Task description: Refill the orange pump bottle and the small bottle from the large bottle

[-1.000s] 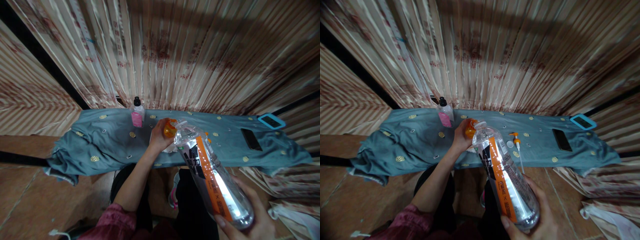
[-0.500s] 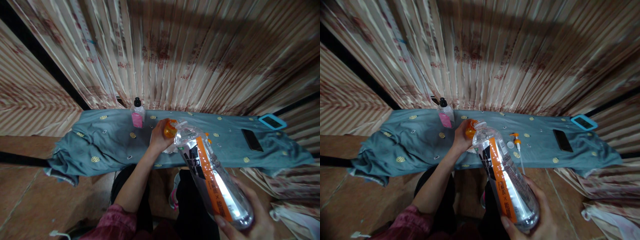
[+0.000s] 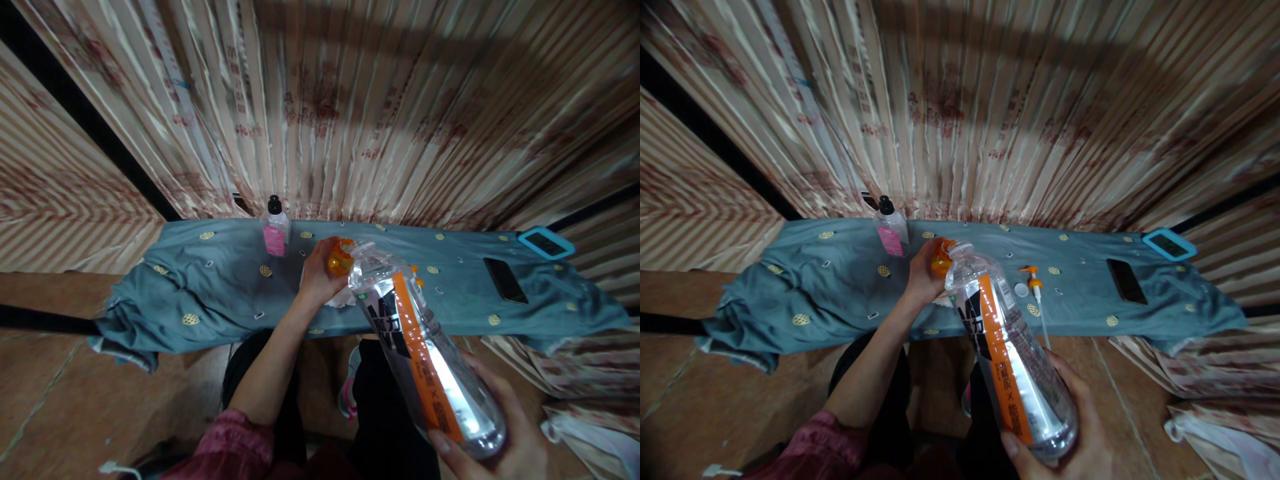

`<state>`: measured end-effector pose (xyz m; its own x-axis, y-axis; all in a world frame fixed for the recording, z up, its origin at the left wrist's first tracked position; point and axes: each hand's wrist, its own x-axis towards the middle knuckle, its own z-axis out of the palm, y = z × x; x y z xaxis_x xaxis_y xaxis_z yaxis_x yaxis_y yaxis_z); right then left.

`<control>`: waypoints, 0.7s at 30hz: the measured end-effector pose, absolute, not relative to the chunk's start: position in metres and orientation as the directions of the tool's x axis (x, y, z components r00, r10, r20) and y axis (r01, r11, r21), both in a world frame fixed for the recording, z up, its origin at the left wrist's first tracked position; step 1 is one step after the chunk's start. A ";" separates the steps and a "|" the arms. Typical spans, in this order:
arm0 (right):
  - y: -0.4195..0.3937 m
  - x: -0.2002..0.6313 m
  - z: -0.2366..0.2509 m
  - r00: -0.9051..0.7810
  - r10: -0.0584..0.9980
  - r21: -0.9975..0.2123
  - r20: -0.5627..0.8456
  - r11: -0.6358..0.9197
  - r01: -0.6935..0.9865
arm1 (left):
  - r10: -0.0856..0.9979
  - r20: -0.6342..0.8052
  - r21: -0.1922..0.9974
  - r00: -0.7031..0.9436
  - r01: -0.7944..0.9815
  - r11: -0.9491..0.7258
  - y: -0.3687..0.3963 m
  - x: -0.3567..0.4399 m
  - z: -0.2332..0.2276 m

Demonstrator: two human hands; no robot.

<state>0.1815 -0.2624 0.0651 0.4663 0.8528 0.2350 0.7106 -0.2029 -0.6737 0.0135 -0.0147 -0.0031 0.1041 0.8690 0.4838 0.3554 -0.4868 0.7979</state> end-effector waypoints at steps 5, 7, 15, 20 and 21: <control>-0.263 0.182 0.065 0.448 0.860 -0.676 0.243 -0.181 0.714 | 0.869 0.480 0.793 0.118 0.364 -0.488 -0.014 0.013 -0.004; -0.263 0.182 0.065 0.450 0.859 -0.670 0.244 -0.186 0.719 | 0.869 0.481 0.795 0.117 0.361 -0.488 -0.014 0.013 -0.004; -0.264 0.183 0.064 0.445 0.863 -0.653 0.241 -0.195 0.732 | 0.866 0.489 0.798 0.105 0.348 -0.493 -0.015 0.014 -0.005; -0.264 0.184 0.064 0.451 0.859 -0.660 0.244 -0.194 0.726 | 0.872 0.477 0.802 0.108 0.353 -0.482 -0.015 0.013 -0.004; -0.263 0.184 0.064 0.450 0.859 -0.659 0.245 -0.193 0.727 | 0.872 0.478 0.801 0.109 0.353 -0.483 -0.015 0.013 -0.004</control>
<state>0.1837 -0.2635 0.0636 0.4497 0.8590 0.2445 0.7269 -0.1930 -0.6590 0.0133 -0.0150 -0.0040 0.1088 0.8718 0.4777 0.3533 -0.4831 0.8012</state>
